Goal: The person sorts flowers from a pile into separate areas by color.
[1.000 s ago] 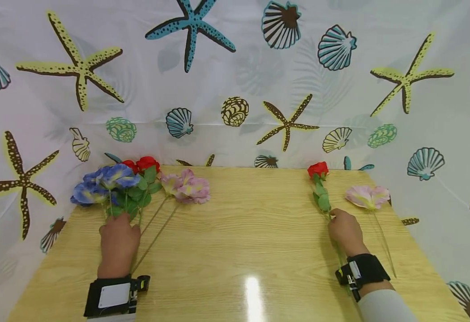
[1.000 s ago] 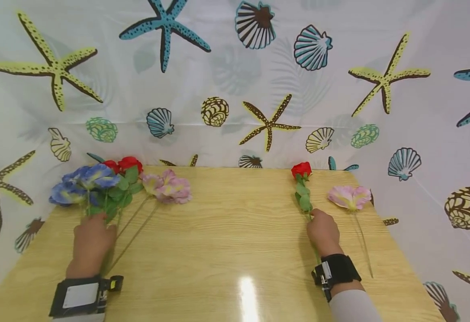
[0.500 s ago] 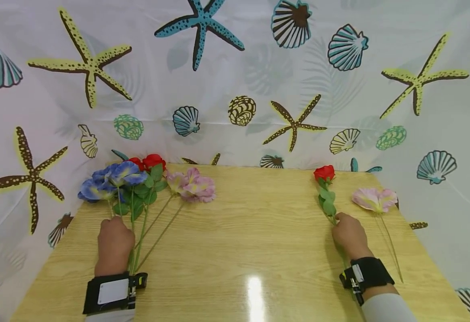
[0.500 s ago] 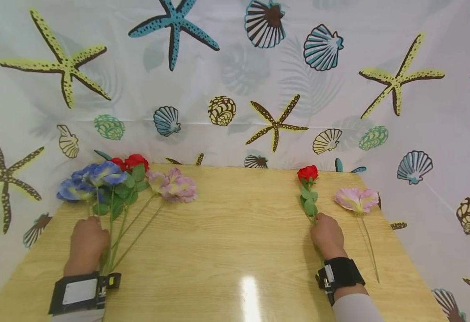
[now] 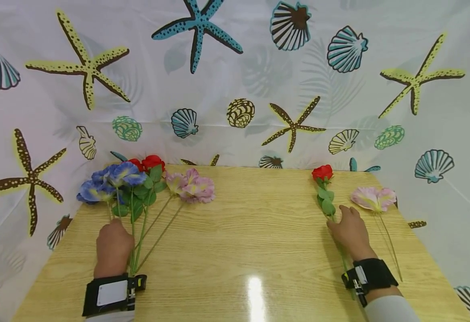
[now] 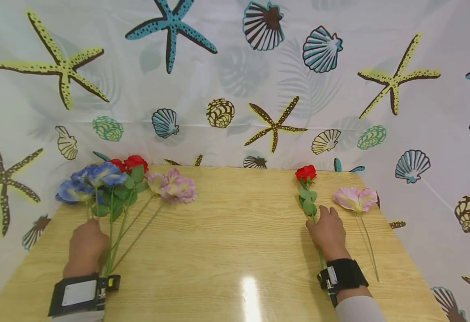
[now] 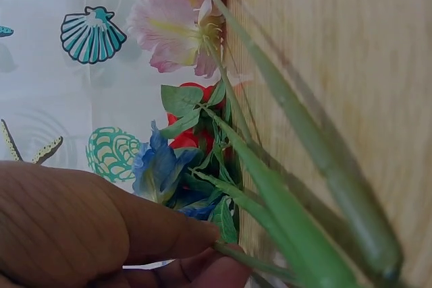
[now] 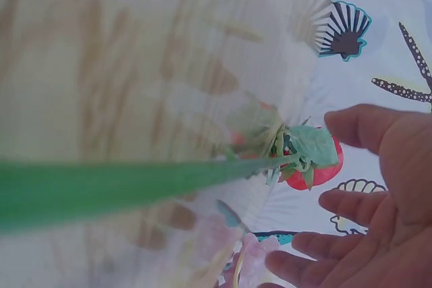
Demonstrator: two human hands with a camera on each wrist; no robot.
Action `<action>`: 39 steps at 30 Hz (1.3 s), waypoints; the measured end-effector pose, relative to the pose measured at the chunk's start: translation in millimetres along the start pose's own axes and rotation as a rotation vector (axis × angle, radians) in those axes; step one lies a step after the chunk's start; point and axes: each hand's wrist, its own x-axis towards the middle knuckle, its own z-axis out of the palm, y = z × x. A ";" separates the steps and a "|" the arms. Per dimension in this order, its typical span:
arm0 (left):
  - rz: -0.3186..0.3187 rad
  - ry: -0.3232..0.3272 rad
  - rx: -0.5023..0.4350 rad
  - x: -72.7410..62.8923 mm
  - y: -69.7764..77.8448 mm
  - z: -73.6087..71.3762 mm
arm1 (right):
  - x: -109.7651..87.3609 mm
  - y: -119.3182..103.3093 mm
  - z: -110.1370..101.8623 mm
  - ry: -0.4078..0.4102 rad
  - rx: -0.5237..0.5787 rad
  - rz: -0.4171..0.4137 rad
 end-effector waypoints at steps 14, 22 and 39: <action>-0.016 0.092 -0.131 3.7 16.7 -11.7 | -5.5 -7.6 -2.7 -0.021 -0.052 -0.108; -0.037 -0.116 -0.340 6.8 39.1 -13.2 | -8.6 -16.7 0.6 0.076 -0.066 -0.145; 0.015 -0.172 -0.732 4.3 74.5 15.7 | -14.9 -47.5 16.5 0.056 0.028 -0.146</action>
